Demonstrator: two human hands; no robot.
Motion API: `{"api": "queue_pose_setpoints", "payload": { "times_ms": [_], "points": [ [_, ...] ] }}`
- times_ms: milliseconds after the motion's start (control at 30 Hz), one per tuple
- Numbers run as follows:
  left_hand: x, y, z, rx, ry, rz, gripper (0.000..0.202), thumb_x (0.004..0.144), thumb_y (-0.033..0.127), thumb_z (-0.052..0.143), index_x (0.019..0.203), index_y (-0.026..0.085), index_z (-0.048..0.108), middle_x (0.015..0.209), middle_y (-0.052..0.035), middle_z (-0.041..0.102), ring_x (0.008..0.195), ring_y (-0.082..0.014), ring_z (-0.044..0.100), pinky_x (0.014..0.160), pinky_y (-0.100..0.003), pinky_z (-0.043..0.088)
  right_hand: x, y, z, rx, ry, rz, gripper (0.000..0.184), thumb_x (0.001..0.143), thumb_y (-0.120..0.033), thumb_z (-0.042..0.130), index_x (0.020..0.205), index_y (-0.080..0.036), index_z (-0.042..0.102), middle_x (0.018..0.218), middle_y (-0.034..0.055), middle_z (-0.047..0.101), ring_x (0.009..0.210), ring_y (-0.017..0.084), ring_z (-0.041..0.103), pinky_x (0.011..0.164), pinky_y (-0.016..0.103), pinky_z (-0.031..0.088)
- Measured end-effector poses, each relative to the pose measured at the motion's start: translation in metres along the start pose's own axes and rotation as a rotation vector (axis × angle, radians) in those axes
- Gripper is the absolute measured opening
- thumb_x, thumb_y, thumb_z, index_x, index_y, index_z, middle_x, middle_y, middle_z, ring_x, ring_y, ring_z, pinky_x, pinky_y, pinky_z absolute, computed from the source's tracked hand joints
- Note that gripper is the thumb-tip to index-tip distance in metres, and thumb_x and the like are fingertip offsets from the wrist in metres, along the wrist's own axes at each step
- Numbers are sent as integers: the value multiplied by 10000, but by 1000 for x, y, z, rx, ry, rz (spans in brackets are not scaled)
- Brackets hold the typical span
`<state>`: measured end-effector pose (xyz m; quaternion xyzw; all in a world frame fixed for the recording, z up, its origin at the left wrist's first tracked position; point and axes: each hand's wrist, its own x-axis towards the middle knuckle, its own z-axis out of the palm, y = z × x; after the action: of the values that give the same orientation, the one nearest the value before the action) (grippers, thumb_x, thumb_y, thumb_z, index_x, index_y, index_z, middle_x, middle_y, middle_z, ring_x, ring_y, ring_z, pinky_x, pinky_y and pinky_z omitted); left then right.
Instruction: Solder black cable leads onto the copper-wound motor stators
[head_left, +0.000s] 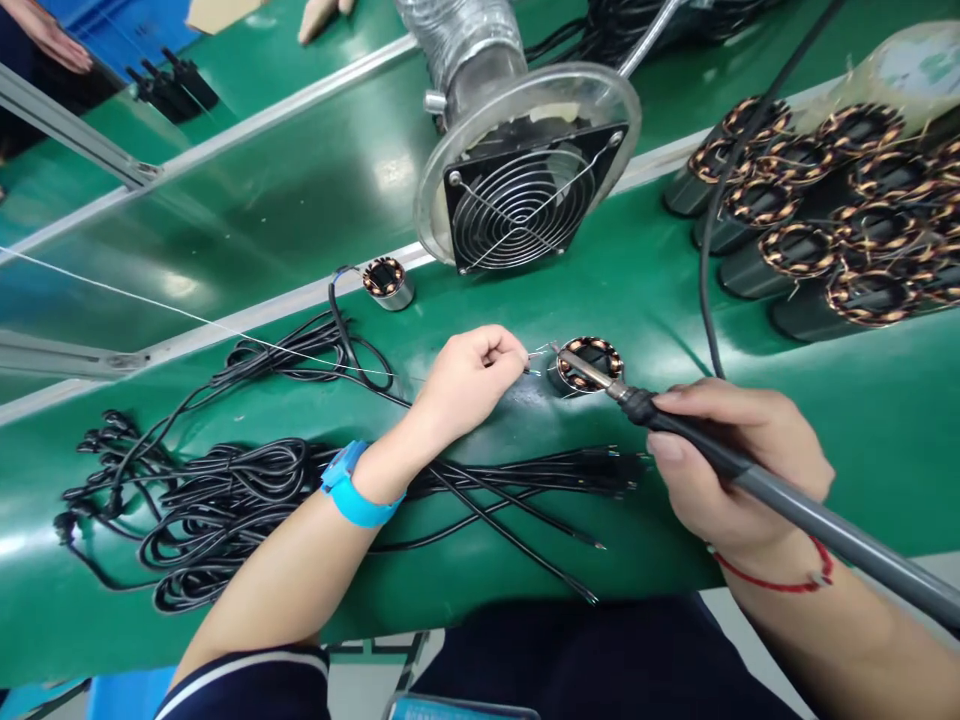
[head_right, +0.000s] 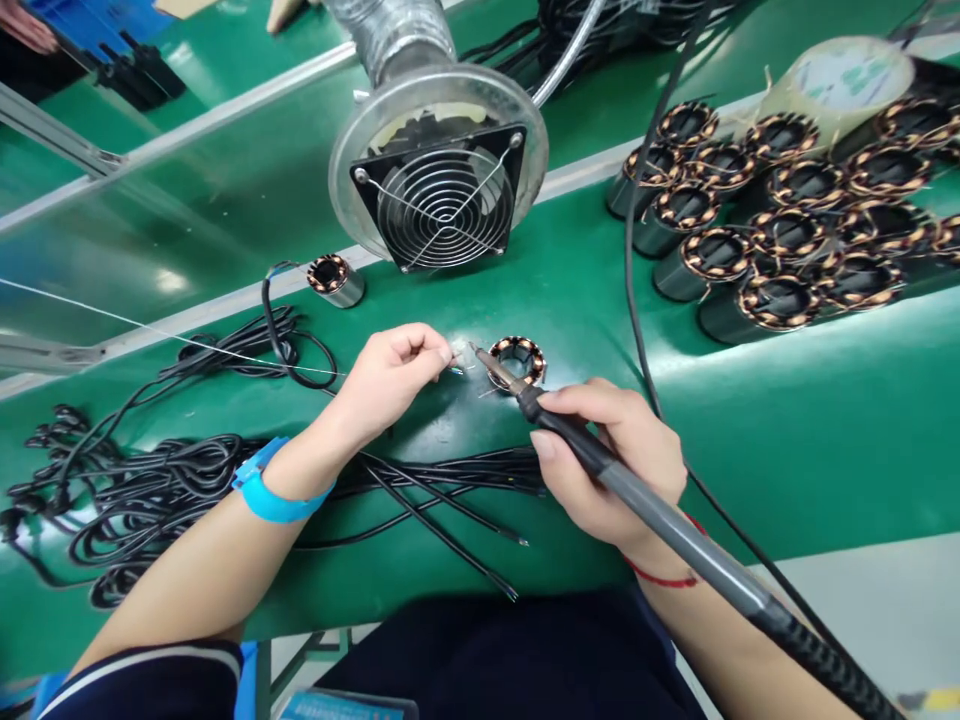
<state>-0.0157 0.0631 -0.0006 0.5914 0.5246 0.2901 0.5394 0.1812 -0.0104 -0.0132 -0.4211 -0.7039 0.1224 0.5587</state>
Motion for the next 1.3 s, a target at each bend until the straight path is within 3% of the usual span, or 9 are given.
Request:
{"api": "queue_pose_setpoints", "payload": {
  "times_ms": [467,867,1300],
  "points": [
    [0,4,2,43,45,-1,119,743,167,535,626,160,556,586,39,482,573,-79,412,545,-216,334,-4,0,0,-1,-91,40,244,820,-141,651,1056,-198,622,839,30,652,655,122,627,572,248,538],
    [0,4,2,43,42,6,114,748,159,534,638,159,563,586,37,487,571,-77,416,543,-213,335,-6,2,2,59,-29,110,282,783,-135,675,1057,-192,651,743,15,624,525,109,563,451,253,442],
    [-1,4,1,59,54,15,113,757,165,538,646,162,563,584,40,478,568,-79,412,541,-215,330,-6,4,1,36,-39,55,339,772,-134,683,1103,-189,638,771,22,635,564,124,588,486,271,471]
  ]
}}
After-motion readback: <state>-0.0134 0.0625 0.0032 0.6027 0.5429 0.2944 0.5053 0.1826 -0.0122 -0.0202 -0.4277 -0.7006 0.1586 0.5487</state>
